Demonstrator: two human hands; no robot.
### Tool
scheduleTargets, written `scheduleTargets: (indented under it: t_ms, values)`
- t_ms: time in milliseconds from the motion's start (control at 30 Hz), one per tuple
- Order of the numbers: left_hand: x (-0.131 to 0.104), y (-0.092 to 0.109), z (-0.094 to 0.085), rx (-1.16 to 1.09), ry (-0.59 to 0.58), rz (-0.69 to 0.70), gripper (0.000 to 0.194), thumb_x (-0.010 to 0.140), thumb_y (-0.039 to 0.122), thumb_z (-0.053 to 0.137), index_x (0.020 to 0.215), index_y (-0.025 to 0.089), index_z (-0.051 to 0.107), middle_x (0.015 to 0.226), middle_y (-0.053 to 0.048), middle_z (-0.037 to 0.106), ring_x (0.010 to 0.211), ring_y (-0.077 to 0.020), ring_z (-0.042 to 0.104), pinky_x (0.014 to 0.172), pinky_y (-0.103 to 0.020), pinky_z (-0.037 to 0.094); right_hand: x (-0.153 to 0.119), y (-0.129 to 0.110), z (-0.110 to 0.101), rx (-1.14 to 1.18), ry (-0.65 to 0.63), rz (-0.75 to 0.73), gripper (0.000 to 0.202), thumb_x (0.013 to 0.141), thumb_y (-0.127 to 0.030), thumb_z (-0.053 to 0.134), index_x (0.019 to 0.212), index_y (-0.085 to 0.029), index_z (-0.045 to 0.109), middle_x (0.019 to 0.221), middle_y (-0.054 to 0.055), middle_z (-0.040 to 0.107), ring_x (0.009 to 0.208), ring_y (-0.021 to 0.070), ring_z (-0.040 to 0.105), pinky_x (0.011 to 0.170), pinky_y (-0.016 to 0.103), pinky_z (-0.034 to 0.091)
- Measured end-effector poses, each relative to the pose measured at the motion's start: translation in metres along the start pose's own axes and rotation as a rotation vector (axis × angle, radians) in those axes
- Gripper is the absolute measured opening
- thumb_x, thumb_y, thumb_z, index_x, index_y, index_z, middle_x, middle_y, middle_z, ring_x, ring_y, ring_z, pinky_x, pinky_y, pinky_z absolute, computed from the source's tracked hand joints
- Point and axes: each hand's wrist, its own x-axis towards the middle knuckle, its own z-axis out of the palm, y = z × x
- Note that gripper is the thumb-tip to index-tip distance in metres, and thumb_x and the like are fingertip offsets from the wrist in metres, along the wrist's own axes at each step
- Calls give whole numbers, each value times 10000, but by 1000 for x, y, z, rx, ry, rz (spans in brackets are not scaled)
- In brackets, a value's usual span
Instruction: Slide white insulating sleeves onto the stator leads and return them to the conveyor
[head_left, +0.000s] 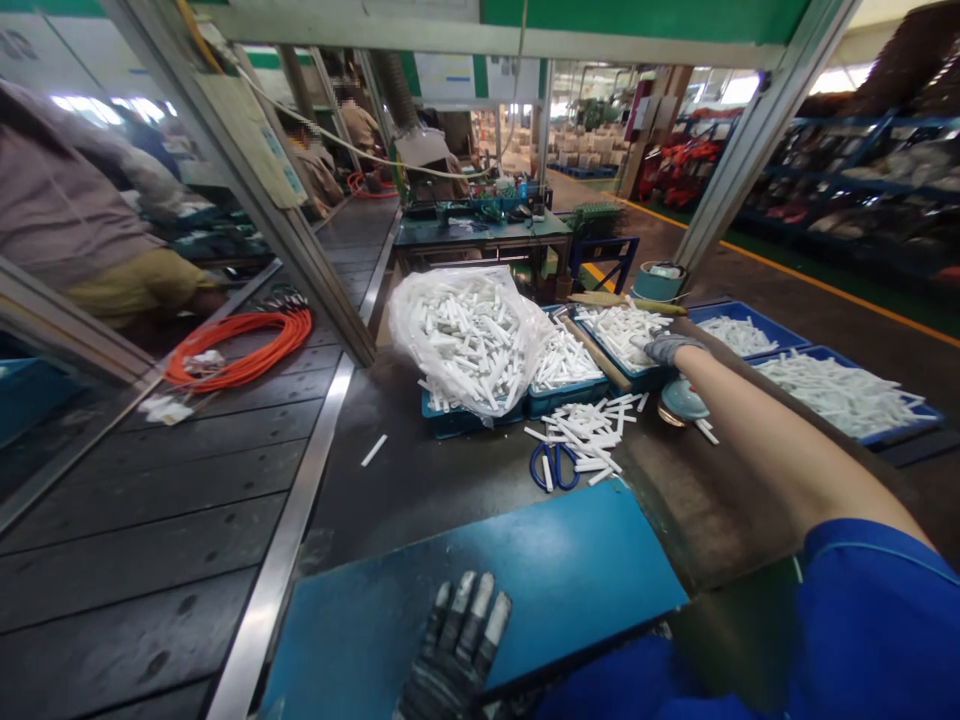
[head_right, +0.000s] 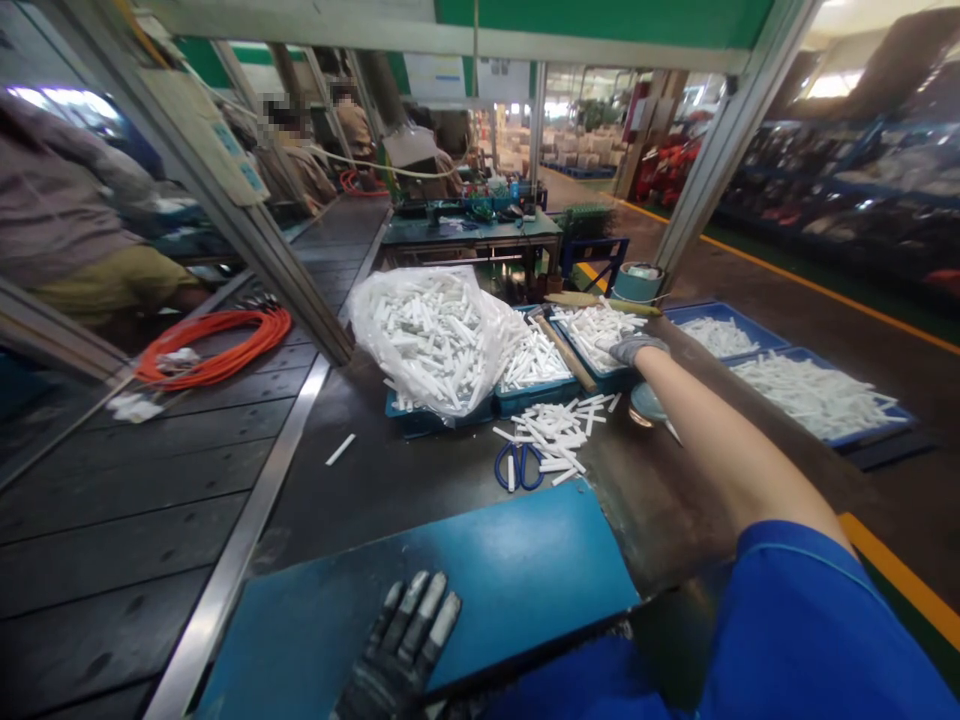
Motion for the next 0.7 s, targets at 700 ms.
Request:
scheduleTargets:
  t_ms: [700]
  values:
    - [-3, 0, 2, -10, -12, -9, 746, 795, 587, 723, 1385, 138, 638, 1427, -171, 608, 1509, -345, 334, 1292, -508, 121, 17, 3, 1, -101, -131, -7, 574, 961, -446, 665, 1463, -213, 512, 1533, 132, 483, 1351, 304, 517, 1111, 548, 448]
